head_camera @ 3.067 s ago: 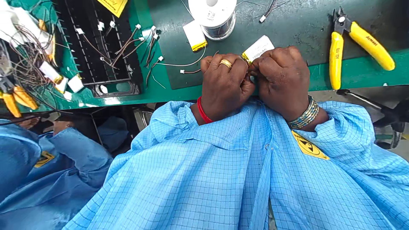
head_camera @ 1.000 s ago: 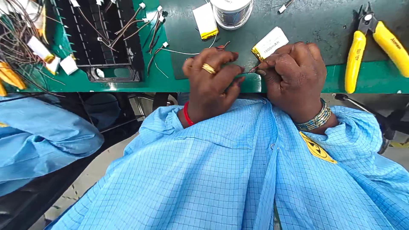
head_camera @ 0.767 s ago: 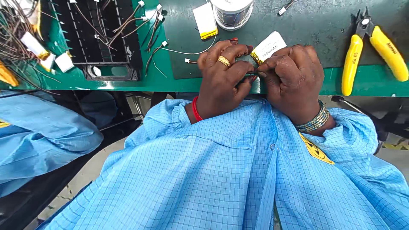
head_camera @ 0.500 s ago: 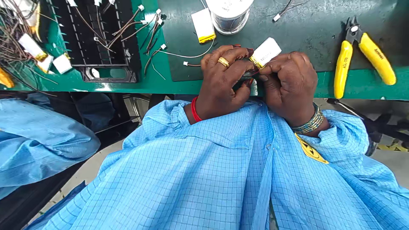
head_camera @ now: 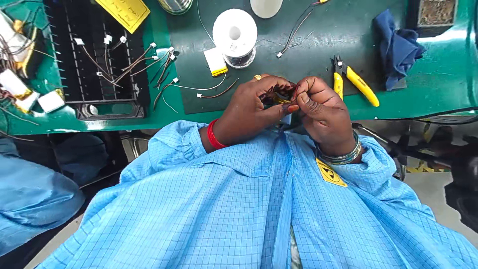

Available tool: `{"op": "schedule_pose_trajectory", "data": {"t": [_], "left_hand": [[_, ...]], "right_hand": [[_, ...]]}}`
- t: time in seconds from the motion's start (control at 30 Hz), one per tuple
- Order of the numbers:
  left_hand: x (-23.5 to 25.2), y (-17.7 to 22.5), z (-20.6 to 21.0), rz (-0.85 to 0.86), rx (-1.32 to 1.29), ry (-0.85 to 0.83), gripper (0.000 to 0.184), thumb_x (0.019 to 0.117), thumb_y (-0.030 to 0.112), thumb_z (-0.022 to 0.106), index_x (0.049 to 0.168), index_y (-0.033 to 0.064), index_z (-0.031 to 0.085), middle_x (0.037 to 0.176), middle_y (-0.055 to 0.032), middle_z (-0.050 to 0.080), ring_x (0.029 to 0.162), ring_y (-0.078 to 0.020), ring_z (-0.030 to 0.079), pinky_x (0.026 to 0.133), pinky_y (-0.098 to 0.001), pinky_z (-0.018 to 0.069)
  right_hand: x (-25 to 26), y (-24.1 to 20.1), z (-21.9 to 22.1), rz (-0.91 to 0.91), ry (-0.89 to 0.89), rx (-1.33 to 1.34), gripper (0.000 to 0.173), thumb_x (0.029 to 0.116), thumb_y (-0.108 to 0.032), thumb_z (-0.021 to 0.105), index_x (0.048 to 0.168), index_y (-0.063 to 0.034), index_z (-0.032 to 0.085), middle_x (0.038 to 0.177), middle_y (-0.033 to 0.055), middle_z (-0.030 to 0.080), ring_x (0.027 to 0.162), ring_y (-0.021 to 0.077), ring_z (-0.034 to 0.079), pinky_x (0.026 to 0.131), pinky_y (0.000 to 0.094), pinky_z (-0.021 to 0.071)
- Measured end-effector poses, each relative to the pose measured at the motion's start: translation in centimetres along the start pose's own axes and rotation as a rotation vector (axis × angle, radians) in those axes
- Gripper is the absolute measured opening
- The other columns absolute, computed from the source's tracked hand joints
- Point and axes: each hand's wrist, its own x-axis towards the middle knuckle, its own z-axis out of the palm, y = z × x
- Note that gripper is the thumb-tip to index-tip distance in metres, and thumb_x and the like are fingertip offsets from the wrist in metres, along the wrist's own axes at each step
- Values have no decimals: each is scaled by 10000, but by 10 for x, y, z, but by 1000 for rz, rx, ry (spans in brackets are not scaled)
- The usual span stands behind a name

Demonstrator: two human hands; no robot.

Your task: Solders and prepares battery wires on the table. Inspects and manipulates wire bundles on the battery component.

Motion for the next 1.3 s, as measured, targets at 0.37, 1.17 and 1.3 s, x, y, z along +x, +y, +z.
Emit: {"op": "schedule_pose_trajectory", "data": {"t": [0.37,1.17,1.3], "left_hand": [[-1,10,7,-236,-221,72,176,886,-44,706,1048,3,655,802,17,655,685,3,618,632,-138,532],[-45,-10,-10,-211,-514,54,91,898,-81,572,927,-16,629,802,33,631,734,20,601,700,-153,531],[-46,-14,-11,-154,-501,141,87,881,-78,581,901,-16,639,767,40,624,692,36,579,647,-133,501]], "right_hand": [[1,0,-1,159,4,291,184,1066,-101,467,1040,-155,641,891,-17,674,784,56,676,740,225,595],[-4,4,22,42,-76,-280,82,944,-140,724,1003,-190,699,933,-114,665,813,-2,639,745,183,569],[1,9,28,18,-62,-310,64,955,-145,707,988,-199,695,917,-123,649,787,-14,621,721,167,555]]}}
